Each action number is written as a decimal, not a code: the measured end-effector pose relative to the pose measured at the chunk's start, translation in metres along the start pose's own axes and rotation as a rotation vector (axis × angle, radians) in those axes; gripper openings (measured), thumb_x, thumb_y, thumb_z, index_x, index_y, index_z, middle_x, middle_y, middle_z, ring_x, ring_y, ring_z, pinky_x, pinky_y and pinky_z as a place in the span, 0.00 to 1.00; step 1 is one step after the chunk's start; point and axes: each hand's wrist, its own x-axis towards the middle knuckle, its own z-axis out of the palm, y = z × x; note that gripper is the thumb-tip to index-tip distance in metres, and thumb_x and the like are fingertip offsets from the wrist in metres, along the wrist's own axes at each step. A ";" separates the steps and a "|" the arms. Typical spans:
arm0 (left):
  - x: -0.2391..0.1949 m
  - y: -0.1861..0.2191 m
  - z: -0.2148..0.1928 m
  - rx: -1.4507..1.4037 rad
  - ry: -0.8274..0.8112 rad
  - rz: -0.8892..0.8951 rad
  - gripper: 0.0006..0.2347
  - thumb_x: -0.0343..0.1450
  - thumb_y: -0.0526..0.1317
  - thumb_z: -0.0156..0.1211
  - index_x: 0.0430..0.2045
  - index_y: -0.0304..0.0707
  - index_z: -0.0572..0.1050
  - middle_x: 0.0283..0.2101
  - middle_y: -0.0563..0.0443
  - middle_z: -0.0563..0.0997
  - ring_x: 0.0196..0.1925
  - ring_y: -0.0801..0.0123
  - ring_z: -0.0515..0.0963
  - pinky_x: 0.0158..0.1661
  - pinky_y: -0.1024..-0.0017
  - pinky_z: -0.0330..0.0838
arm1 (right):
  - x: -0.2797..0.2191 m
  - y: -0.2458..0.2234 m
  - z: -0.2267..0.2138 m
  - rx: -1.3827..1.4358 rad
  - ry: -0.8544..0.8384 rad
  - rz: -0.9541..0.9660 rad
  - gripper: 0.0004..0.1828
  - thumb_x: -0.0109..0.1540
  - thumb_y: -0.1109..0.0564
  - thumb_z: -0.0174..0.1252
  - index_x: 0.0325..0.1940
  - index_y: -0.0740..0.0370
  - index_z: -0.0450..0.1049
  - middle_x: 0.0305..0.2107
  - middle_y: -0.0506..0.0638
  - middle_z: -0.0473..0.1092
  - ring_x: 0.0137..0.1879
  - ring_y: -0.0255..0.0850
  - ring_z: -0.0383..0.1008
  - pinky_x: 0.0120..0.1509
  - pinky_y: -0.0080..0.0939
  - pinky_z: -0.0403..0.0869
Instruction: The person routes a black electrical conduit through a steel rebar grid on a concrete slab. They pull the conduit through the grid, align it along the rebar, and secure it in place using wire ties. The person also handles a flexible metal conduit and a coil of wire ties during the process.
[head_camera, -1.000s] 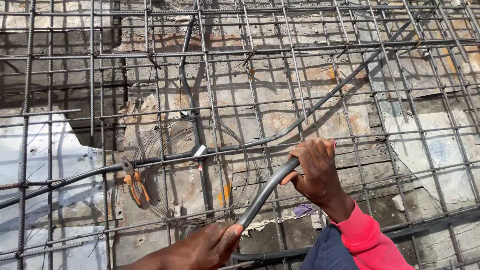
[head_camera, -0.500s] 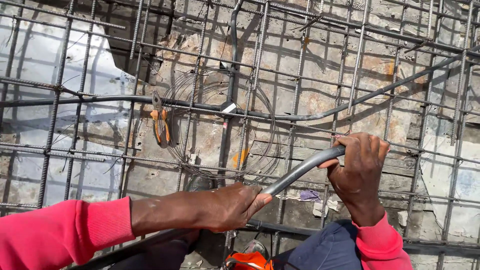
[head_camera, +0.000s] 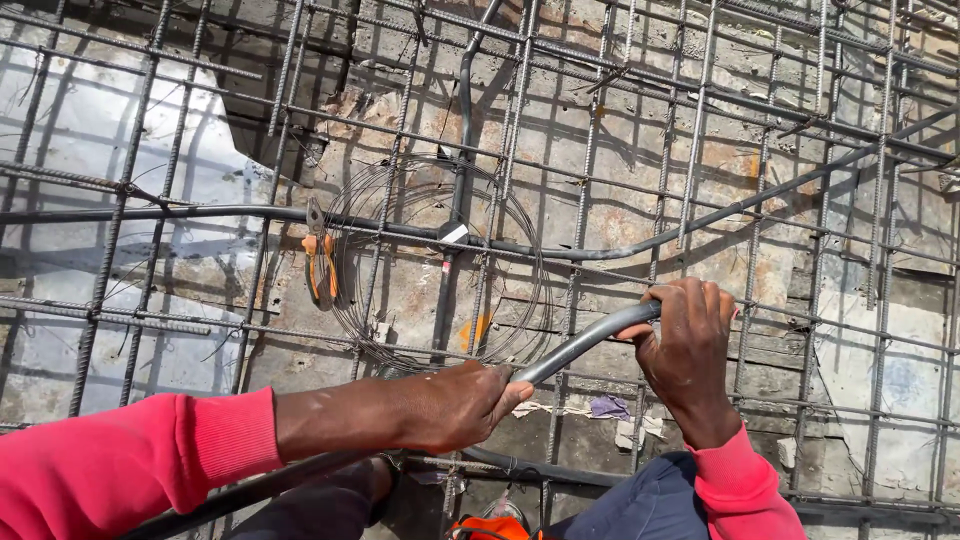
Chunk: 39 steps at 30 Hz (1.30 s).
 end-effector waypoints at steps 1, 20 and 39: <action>0.001 0.002 -0.011 0.034 0.021 0.012 0.24 0.91 0.60 0.35 0.41 0.41 0.70 0.34 0.41 0.77 0.32 0.53 0.72 0.39 0.47 0.68 | 0.009 0.006 -0.004 0.016 -0.002 -0.017 0.35 0.78 0.25 0.49 0.56 0.61 0.77 0.48 0.58 0.72 0.51 0.58 0.68 0.65 0.62 0.64; 0.072 0.345 -0.182 -0.592 0.293 0.922 0.18 0.89 0.55 0.47 0.49 0.39 0.77 0.28 0.62 0.66 0.20 0.79 0.60 0.16 0.76 0.57 | 0.037 -0.172 -0.085 2.231 -0.007 0.598 0.35 0.79 0.33 0.47 0.61 0.69 0.79 0.41 0.61 0.77 0.49 0.51 0.79 0.59 0.52 0.75; 0.055 0.351 -0.190 -0.392 0.618 0.896 0.18 0.92 0.53 0.41 0.49 0.37 0.71 0.25 0.62 0.64 0.17 0.81 0.68 0.12 0.79 0.63 | 0.042 -0.142 0.309 2.657 -0.259 -0.308 0.52 0.67 0.12 0.49 0.32 0.69 0.71 0.25 0.67 0.65 0.26 0.56 0.60 0.35 0.56 0.58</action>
